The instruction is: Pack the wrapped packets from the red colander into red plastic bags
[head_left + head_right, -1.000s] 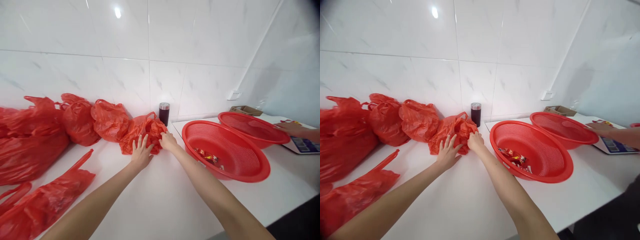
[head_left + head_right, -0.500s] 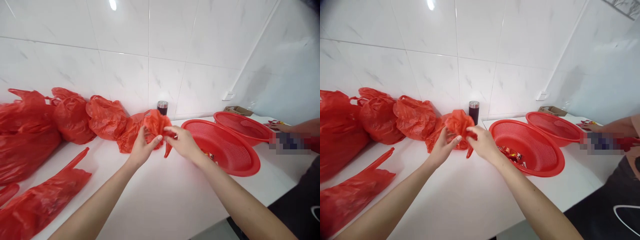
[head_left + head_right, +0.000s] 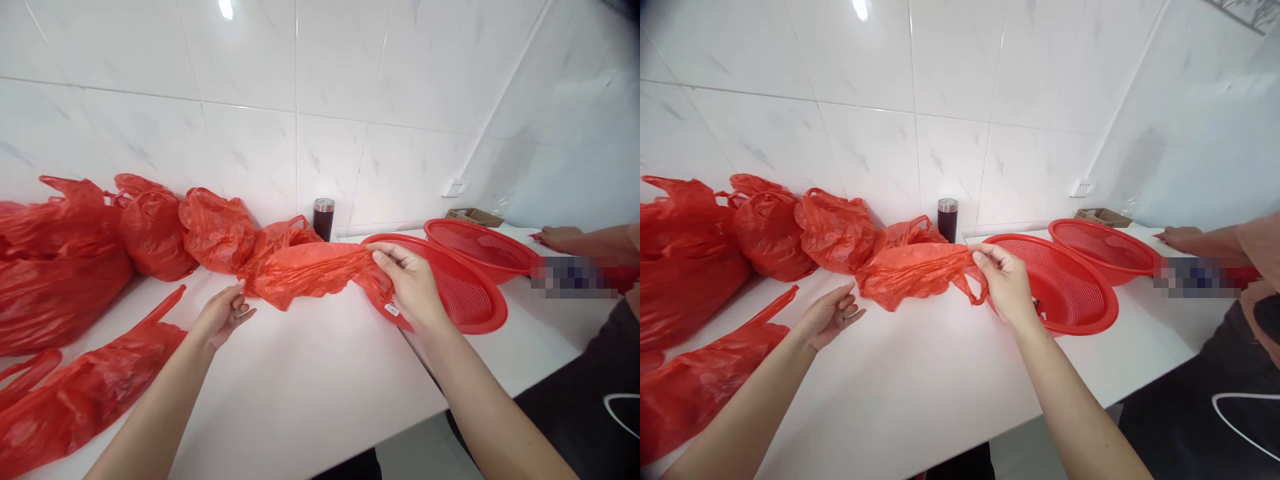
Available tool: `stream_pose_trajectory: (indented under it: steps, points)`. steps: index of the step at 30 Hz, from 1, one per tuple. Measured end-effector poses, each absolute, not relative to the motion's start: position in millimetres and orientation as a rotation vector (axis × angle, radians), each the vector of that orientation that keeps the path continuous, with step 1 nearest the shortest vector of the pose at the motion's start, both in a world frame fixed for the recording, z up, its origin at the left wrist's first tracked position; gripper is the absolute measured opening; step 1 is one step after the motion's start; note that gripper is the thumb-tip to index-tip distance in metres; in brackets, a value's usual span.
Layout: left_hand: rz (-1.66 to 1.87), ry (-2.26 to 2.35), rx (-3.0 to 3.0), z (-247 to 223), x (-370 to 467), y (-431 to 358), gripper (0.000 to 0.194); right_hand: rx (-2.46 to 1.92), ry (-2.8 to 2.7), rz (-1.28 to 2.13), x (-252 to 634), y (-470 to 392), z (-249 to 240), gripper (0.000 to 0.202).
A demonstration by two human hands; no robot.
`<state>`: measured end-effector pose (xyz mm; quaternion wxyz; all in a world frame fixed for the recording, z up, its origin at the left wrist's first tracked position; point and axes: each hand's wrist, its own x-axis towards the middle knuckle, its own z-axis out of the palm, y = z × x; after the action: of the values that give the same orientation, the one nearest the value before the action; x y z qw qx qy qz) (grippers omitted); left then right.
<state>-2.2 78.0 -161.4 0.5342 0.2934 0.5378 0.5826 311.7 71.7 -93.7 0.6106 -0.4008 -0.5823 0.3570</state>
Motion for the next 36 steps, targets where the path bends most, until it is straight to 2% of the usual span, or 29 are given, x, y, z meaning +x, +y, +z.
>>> stream_pose_trajectory:
  steps: [3, 5, 6, 8, 10, 12, 15, 19, 22, 26, 28, 31, 33, 34, 36]
  points:
    - [1.68, 1.361, 0.715, -159, 2, 64, 0.028, -0.968, -1.403, 0.799, 306, 65, -90, 0.024]
    - [1.843, 1.363, 1.022, -150, 24, 46, 0.027, -1.014, -1.516, 0.811, 293, 57, -90, 0.026]
    - [1.837, 1.35, 1.276, -146, 39, 36, 0.03, -1.012, -1.568, 0.834, 284, 52, -91, 0.027]
    - [1.585, 1.333, 1.735, -137, 69, 20, 0.045, -0.965, -1.641, 0.911, 266, 44, -92, 0.027]
    - [1.373, 1.349, 1.883, -132, 89, 14, 0.039, -0.935, -1.672, 1.01, 255, 40, -93, 0.027]
    - [1.28, 1.383, 1.797, -131, 92, 17, 0.018, -0.966, -1.662, 1.079, 256, 40, -94, 0.028]
    - [1.319, 1.416, 1.607, -137, 66, 27, 0.024, -0.994, -1.514, 1.106, 280, 49, -93, 0.03]
    - [1.61, 1.501, 1.392, -143, 15, 29, 0.027, -0.985, -1.19, 1.089, 318, 58, -92, 0.034]
    - [1.631, 1.427, 1.255, -141, 0, 20, 0.028, -1.021, -1.163, 1.045, 327, 54, -91, 0.037]
    - [1.578, 1.416, 1.467, -137, 26, 9, 0.029, -1.109, -1.353, 0.773, 316, 43, -88, 0.037]
    - [1.415, 1.369, 1.707, -143, 53, 4, 0.03, -1.126, -1.449, 0.732, 307, 40, -89, 0.032]
    - [1.121, 1.32, 1.934, -161, 94, 0, 0.046, -1.075, -1.47, 0.87, 291, 39, -96, 0.021]
    - [1.18, 1.362, 1.897, -170, 114, 2, 0.058, -0.975, -1.376, 1.022, 282, 39, -101, 0.018]
    - [1.248, 1.361, 1.831, -172, 121, 6, 0.055, -0.91, -1.327, 1.107, 279, 38, -102, 0.019]
    - [1.323, 1.269, 1.678, -170, 126, 15, 0.034, -0.78, -1.277, 1.224, 273, 36, -105, 0.02]
